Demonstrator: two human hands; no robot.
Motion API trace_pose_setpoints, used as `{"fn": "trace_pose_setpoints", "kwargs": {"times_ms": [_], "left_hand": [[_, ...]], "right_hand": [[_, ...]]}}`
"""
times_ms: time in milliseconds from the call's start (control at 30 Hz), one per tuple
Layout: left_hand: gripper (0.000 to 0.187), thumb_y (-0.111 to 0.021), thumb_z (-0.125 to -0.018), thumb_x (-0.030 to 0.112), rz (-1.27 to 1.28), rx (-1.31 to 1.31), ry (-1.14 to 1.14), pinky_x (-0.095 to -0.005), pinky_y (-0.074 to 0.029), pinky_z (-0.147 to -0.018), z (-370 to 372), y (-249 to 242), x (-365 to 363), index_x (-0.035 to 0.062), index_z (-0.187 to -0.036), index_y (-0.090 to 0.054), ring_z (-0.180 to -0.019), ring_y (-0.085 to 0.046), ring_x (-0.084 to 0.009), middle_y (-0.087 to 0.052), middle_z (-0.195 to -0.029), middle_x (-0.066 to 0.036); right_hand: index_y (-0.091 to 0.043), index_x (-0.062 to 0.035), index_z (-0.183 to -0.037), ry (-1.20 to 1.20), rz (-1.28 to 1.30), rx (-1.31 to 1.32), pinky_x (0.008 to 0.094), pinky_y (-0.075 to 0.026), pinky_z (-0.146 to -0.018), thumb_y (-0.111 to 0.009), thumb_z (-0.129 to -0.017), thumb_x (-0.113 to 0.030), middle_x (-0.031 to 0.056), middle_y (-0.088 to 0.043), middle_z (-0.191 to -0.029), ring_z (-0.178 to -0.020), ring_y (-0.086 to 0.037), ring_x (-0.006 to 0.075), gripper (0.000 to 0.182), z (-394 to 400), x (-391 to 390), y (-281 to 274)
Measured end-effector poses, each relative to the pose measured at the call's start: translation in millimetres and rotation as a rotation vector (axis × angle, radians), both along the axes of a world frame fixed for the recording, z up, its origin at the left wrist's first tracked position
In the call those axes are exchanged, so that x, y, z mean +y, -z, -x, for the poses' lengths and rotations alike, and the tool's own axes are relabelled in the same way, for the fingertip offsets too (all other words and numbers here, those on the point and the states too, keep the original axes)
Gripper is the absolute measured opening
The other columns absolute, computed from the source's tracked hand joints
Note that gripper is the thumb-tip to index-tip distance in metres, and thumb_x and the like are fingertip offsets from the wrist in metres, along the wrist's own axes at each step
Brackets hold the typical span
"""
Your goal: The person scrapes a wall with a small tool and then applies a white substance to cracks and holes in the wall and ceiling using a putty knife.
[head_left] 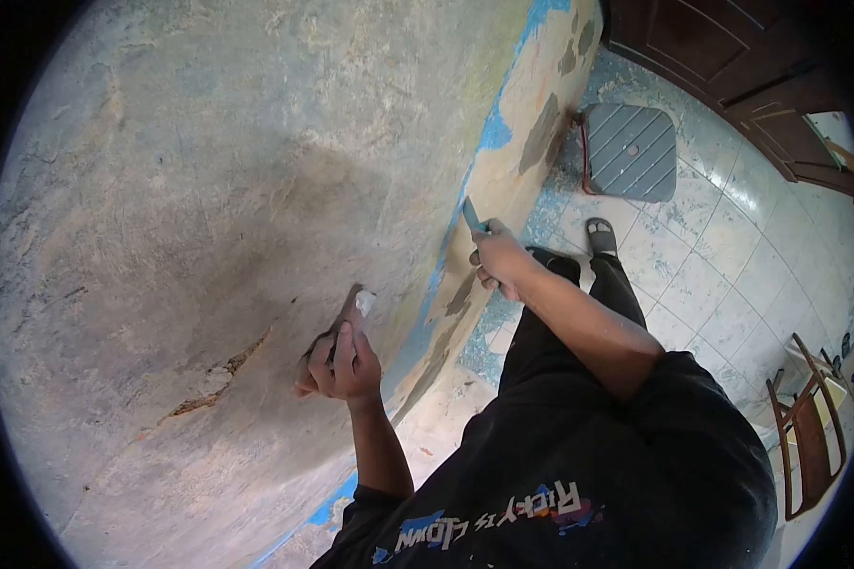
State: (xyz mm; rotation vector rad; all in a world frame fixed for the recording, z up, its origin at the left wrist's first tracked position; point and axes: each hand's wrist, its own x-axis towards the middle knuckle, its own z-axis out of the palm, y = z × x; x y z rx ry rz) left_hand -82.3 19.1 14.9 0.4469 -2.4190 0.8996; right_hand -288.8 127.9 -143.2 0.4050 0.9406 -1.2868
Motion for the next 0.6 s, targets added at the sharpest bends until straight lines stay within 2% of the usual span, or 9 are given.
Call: {"fn": "trace_pose_setpoints", "kwargs": {"times_ms": [67,133,167,267,367,567,600], "left_hand": [[0.023,-0.086,-0.073,0.018,0.004,0.008,0.011,-0.0404,-0.029,-0.083,3,2,-1,0.0278,-0.091,-0.075,-0.090,-0.054,-0.0204,-0.061,-0.093,0.006],[0.023,-0.086,-0.074,0.018,0.003,0.001,0.005,-0.0399,-0.029,-0.083,2,2,3,0.0278,-0.091,-0.074,-0.091,-0.054,-0.0203,-0.061,-0.094,0.006],[0.023,-0.086,-0.074,0.019,0.008,-0.007,0.008,-0.0397,-0.029,-0.083,4,2,0,0.0278,-0.092,-0.074,-0.091,-0.053,-0.0202,-0.061,-0.094,0.006],[0.023,-0.086,-0.074,0.020,0.020,-0.016,0.002,-0.0399,-0.028,-0.083,4,2,-2,0.0278,-0.092,-0.074,-0.091,-0.053,-0.0193,-0.061,-0.093,0.006],[0.022,-0.086,-0.075,0.020,0.022,-0.005,0.006,-0.0400,-0.027,-0.083,7,3,-1,0.0276,-0.091,-0.074,-0.091,-0.052,-0.0189,-0.061,-0.092,0.006],[0.022,-0.086,-0.074,0.021,0.028,0.013,0.004,-0.0409,-0.026,-0.083,9,5,-1,0.0280,-0.091,-0.074,-0.090,-0.052,-0.0185,-0.061,-0.092,0.007],[0.022,-0.086,-0.074,0.021,0.019,0.013,0.003,-0.0410,-0.026,-0.083,7,4,0,0.0281,-0.091,-0.074,-0.090,-0.052,-0.0185,-0.061,-0.091,0.007]], "right_hand": [[-0.040,-0.0120,-0.114,0.015,-0.036,-0.017,0.0265,-0.030,-0.040,-0.043,-0.103,-0.025,0.0049,-0.046,-0.079,-0.052,-0.038,0.0111,0.017,-6,-3,31],[-0.039,-0.0151,-0.113,-0.032,-0.047,-0.005,0.0261,-0.028,-0.040,-0.044,-0.103,-0.025,0.0031,-0.045,-0.078,-0.051,-0.036,0.0097,0.015,1,-4,39],[-0.040,-0.0147,-0.114,-0.016,-0.005,-0.034,0.0278,-0.030,-0.040,-0.044,-0.104,-0.026,0.0040,-0.046,-0.078,-0.052,-0.038,0.0112,0.016,-2,-4,41],[-0.042,-0.0139,-0.115,-0.003,0.069,-0.108,0.0311,-0.033,-0.041,-0.044,-0.105,-0.029,0.0054,-0.047,-0.075,-0.053,-0.043,0.0144,0.019,-12,10,-5],[-0.042,-0.0137,-0.115,-0.016,-0.005,-0.073,0.0314,-0.033,-0.040,-0.044,-0.105,-0.030,0.0056,-0.048,-0.075,-0.053,-0.043,0.0148,0.019,-13,5,13],[-0.042,-0.0139,-0.115,-0.047,0.007,-0.071,0.0313,-0.032,-0.040,-0.046,-0.104,-0.031,0.0066,-0.049,-0.078,-0.052,-0.043,0.0158,0.021,-13,4,-5],[-0.042,-0.0139,-0.115,-0.044,-0.005,-0.089,0.0314,-0.032,-0.039,-0.046,-0.104,-0.031,0.0065,-0.049,-0.078,-0.051,-0.042,0.0157,0.021,-16,3,6]]}}
